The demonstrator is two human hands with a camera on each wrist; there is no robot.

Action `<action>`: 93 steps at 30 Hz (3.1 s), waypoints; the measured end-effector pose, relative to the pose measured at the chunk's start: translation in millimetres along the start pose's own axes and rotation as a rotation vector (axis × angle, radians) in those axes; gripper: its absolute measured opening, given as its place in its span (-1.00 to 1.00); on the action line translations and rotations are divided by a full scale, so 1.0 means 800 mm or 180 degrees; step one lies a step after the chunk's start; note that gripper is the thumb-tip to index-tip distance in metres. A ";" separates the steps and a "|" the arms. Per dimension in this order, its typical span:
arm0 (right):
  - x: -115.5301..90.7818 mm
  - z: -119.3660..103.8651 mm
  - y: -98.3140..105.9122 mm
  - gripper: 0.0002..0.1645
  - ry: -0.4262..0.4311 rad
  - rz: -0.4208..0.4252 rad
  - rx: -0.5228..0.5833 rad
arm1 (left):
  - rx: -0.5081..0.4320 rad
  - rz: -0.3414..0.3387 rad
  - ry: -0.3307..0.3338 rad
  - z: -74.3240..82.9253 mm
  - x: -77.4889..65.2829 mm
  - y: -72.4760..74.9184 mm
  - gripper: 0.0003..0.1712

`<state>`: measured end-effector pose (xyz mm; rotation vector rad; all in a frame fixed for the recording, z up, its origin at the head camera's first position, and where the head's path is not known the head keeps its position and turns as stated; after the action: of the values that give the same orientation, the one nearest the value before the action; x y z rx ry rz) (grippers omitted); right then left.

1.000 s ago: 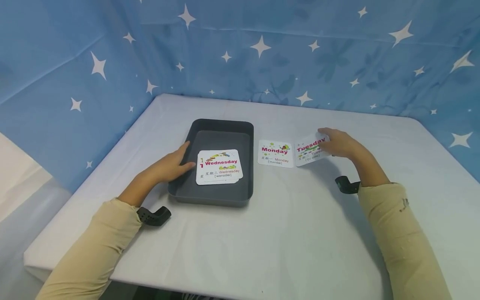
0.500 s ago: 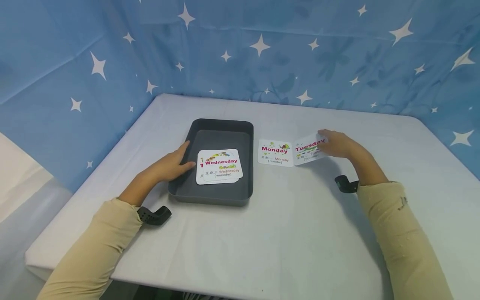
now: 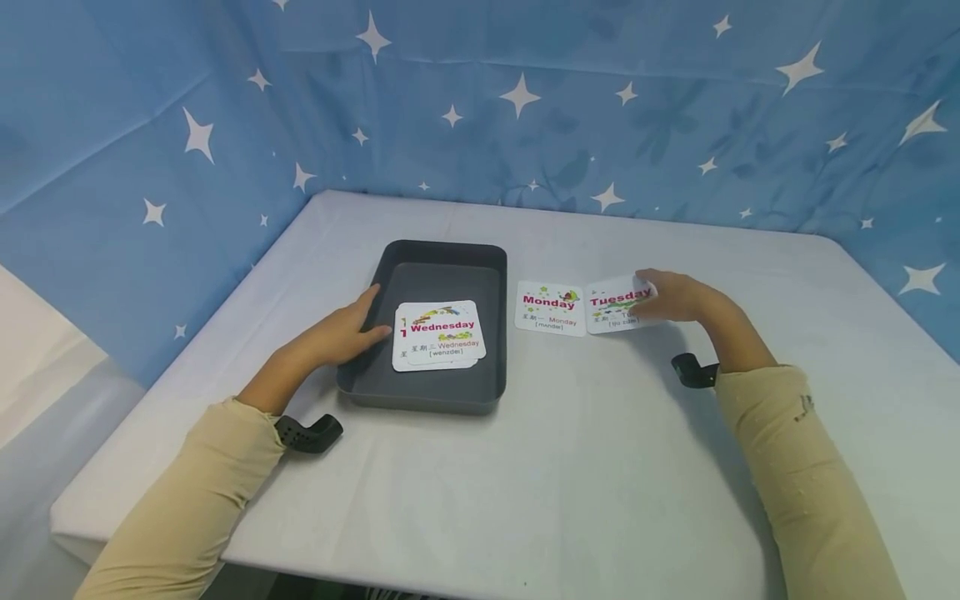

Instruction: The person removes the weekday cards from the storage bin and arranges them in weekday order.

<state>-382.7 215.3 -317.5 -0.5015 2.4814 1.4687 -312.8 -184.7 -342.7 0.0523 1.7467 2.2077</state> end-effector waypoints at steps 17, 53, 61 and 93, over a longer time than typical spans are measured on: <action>0.002 0.020 -0.005 -0.01 -0.0237 -0.0146 -0.0120 | 0.0001 -0.0004 0.0002 0.001 -0.001 0.000 -0.13; 0.013 0.023 -0.013 0.02 -0.0166 -0.0159 -0.0191 | -0.0009 0.0034 -0.0025 0.003 -0.004 0.003 -0.13; 0.013 0.024 -0.014 0.04 -0.0163 -0.0175 -0.0157 | -0.0009 0.0025 -0.0031 0.001 -0.003 0.001 -0.13; 0.013 0.027 -0.014 -0.02 -0.0279 -0.0145 -0.0156 | 0.0013 0.0032 0.0004 0.000 -0.002 0.001 -0.13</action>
<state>-387.4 227.4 -340.4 -0.4882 2.3568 1.5039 -311.4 -185.4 -341.7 0.0608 1.7554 2.2120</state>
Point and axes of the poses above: each hand's wrist, its own x-axis towards the middle knuckle, its own y-axis out of the back of the hand, z = x × y, the point moved 9 cm from there along x, towards the middle knuckle, and after that the axes turned 14 degrees about x, right-handed, at the moved point
